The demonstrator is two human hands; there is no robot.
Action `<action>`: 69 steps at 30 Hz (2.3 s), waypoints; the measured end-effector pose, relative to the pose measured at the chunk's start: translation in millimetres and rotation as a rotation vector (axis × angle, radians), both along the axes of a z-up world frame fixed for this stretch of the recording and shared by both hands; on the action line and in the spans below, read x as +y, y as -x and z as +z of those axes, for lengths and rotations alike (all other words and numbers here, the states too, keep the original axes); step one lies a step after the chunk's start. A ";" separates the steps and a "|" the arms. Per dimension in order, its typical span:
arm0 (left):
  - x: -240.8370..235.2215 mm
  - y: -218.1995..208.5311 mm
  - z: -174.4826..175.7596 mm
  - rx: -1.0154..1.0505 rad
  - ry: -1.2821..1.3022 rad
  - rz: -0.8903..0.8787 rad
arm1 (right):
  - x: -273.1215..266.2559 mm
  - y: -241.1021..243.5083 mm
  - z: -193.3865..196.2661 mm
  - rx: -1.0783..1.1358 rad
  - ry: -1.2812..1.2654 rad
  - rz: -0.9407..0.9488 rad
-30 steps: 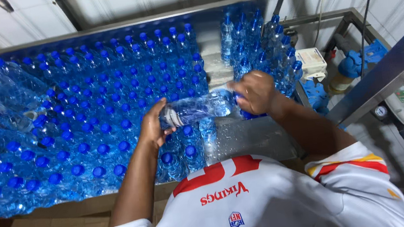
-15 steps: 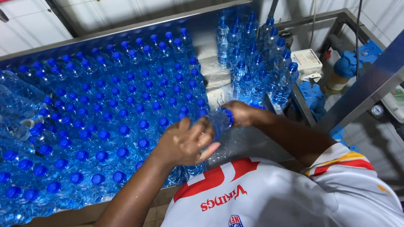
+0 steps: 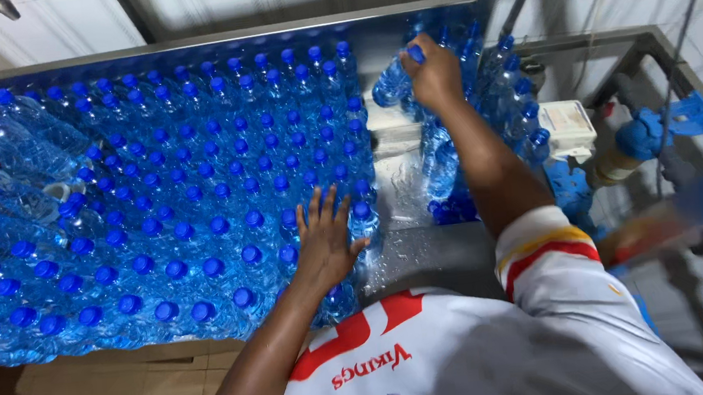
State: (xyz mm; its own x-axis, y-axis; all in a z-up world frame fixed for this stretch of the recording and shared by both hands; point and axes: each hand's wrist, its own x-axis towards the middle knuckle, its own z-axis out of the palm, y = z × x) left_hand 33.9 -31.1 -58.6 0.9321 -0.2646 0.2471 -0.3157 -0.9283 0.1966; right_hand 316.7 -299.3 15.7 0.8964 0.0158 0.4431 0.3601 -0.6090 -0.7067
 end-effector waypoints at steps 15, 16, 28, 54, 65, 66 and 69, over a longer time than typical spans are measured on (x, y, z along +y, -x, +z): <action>-3.0 16.9 17.6 0.231 -0.055 0.068 | 61.8 -205.9 -148.2 0.291 0.133 -0.041; -3.6 17.5 19.9 0.232 -0.057 0.070 | 59.7 -207.1 -155.1 0.313 0.146 -0.016; -0.8 14.8 12.5 0.213 -0.045 0.050 | 18.4 75.4 -330.4 0.779 0.853 0.130; -2.0 10.1 10.9 0.205 -0.040 0.076 | -12.2 -120.9 -60.7 0.128 0.356 -0.306; 2.0 8.2 -3.7 0.148 -0.053 0.058 | -49.6 -218.1 -116.4 0.429 0.681 -0.171; 2.2 8.5 -8.6 0.144 -0.055 0.051 | -49.2 -215.4 -120.2 0.428 0.678 -0.179; 4.7 4.5 -13.3 0.139 -0.125 0.062 | -42.9 -192.2 -100.0 0.348 0.634 -0.169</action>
